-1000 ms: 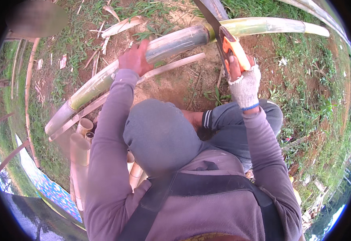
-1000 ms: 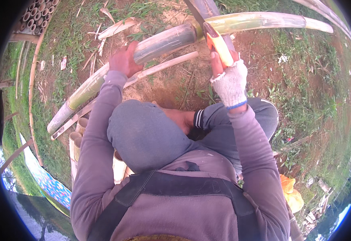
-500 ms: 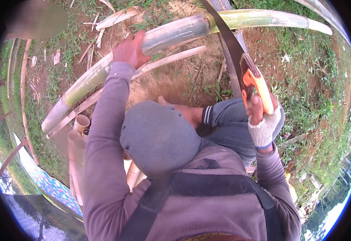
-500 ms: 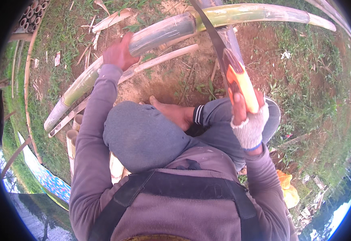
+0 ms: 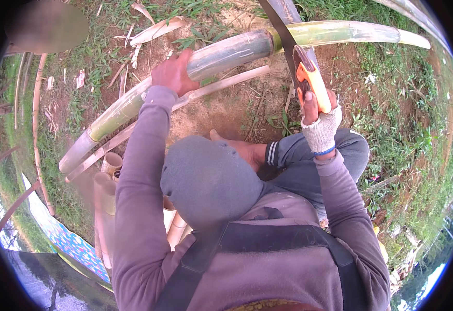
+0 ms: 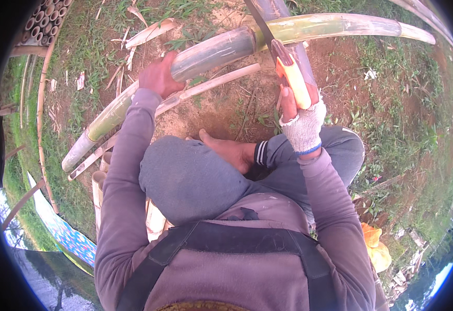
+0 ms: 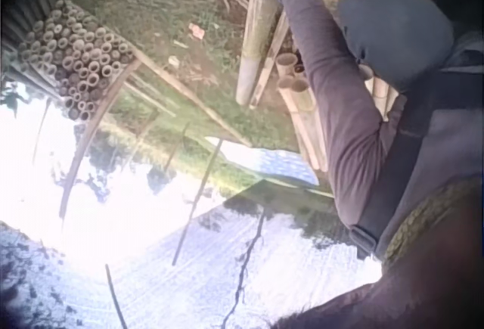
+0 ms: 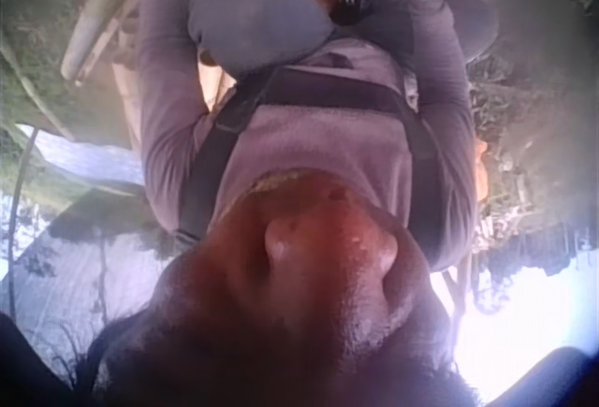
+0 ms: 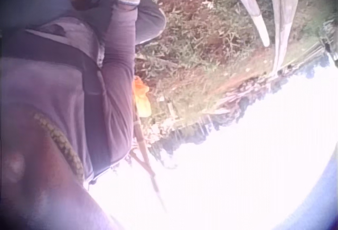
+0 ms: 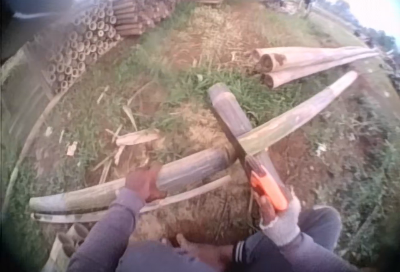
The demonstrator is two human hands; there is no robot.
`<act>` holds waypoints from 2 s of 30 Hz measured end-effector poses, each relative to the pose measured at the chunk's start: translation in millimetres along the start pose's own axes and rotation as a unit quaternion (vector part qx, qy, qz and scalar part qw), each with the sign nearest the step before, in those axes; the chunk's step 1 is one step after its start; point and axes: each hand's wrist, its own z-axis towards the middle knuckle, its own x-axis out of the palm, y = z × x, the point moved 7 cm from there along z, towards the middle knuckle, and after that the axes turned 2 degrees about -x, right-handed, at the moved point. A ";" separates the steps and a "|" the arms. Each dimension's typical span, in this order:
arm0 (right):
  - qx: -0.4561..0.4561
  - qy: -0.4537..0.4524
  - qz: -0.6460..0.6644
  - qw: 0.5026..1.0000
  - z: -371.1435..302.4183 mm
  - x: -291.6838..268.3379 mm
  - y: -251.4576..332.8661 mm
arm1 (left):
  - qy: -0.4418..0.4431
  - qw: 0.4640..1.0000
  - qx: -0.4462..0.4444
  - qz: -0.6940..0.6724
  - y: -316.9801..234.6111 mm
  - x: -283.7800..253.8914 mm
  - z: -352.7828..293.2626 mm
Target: The person sits on the ground and uses a hand saw to cut long bamboo poles into shorter sections. They position each pole on a makeshift wooden stand, saw through it, and then move the cut pieces aside.
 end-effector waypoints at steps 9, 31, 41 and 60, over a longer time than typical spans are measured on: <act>0.011 0.011 0.010 1.000 16.8 15.5 -7.7 | 0.141 0.986 0.060 -0.065 24.7 16.6 44.1; 0.104 0.025 0.017 0.994 33.0 -18.2 60.2 | -0.094 0.995 -0.001 0.015 -19.3 13.7 4.8; 0.029 0.069 -0.115 0.991 -20.7 -73.3 66.7 | -0.094 0.995 -0.006 0.021 -16.5 15.3 3.0; 0.054 0.059 -0.048 0.996 -17.1 -36.7 29.6 | -0.038 0.999 -0.004 -0.011 -18.3 14.8 11.7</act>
